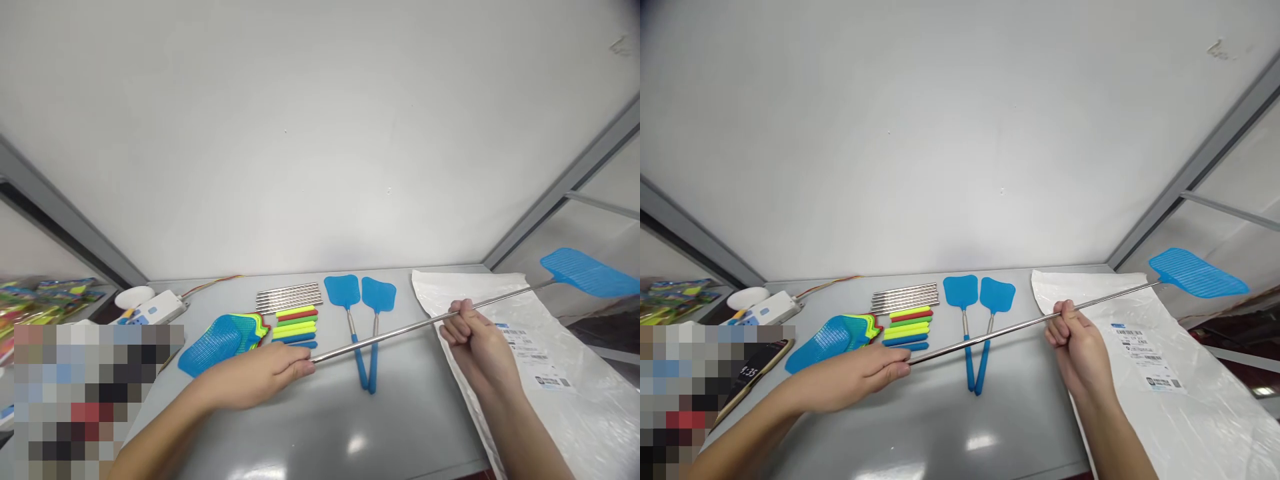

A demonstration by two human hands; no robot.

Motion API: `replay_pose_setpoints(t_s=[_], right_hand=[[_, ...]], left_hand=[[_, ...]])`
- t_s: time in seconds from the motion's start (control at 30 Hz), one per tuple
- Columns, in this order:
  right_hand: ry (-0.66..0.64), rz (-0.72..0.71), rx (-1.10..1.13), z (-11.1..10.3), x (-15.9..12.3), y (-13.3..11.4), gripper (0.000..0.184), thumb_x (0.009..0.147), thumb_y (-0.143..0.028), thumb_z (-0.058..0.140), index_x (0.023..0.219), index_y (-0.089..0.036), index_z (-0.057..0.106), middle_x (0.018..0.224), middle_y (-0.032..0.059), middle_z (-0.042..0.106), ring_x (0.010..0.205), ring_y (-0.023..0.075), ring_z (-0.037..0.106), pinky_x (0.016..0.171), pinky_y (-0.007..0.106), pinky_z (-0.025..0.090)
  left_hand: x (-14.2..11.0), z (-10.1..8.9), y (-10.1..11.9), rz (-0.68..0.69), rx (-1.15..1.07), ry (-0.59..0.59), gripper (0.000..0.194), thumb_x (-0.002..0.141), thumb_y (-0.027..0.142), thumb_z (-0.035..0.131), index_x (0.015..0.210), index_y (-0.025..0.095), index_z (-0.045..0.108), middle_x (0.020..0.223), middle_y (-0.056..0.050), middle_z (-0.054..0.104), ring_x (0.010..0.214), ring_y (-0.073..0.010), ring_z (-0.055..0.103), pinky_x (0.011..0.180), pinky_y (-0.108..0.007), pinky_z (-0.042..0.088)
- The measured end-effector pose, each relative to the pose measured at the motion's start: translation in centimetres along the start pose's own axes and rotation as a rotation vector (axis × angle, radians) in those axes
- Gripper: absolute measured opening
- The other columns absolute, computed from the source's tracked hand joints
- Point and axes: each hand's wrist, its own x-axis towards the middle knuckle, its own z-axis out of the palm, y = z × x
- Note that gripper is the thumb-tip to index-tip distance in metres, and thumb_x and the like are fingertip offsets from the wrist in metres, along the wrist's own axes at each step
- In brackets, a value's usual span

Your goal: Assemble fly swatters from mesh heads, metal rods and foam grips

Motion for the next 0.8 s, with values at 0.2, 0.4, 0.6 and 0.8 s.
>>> replay_pose_setpoints(t_s=[0.2, 0.4, 0.6, 0.8], right_hand=[[0.018, -0.033, 0.051, 1.2, 0.0, -0.4, 0.025, 0.080, -0.040, 0.071, 0.077, -0.017, 0.062, 0.053, -0.0079, 0.025, 0.049, 0.0070, 0.020, 0.043, 0.017, 0.031], [0.070, -0.087, 0.134, 4.2, -0.6, 0.6, 0.025, 0.081, -0.039, 0.071, 0.078, -0.016, 0.061, 0.053, -0.0086, 0.023, 0.048, 0.0061, 0.019, 0.044, 0.017, 0.031], [0.076, -0.090, 0.101, 7.0, -2.9, 4.3, 0.025, 0.084, -0.042, 0.066, 0.092, -0.019, 0.064, 0.054, -0.0082, 0.028, 0.048, 0.0061, 0.029, 0.046, 0.019, 0.031], [-0.064, 0.092, 0.076, 11.3, -7.2, 8.8, 0.023, 0.086, -0.041, 0.063, 0.082, -0.020, 0.059, 0.050, -0.0086, 0.029, 0.046, 0.0057, 0.028, 0.047, 0.021, 0.029]], left_hand=[[-4.2, -1.2, -3.0, -0.087, 0.073, -0.036, 0.044, 0.096, 0.054, 0.029, 0.086, 0.023, 0.059, 0.078, 0.000, 0.057, 0.076, -0.0183, 0.053, 0.070, -0.026, 0.035], [-6.5, -1.6, -5.3, -0.130, 0.067, -0.012, 0.040, 0.095, 0.054, 0.033, 0.091, 0.024, 0.060, 0.086, 0.000, 0.060, 0.084, -0.0184, 0.054, 0.074, -0.027, 0.036], [-6.0, -1.5, -5.2, -0.106, 0.017, 0.023, 0.043, 0.096, 0.053, 0.032, 0.081, 0.022, 0.059, 0.078, 0.001, 0.058, 0.078, -0.0172, 0.054, 0.071, -0.027, 0.036], [-5.0, -0.4, -3.7, -0.038, 0.031, 0.096, 0.042, 0.098, 0.050, 0.032, 0.080, 0.022, 0.058, 0.078, 0.001, 0.059, 0.079, -0.0170, 0.053, 0.069, -0.027, 0.034]])
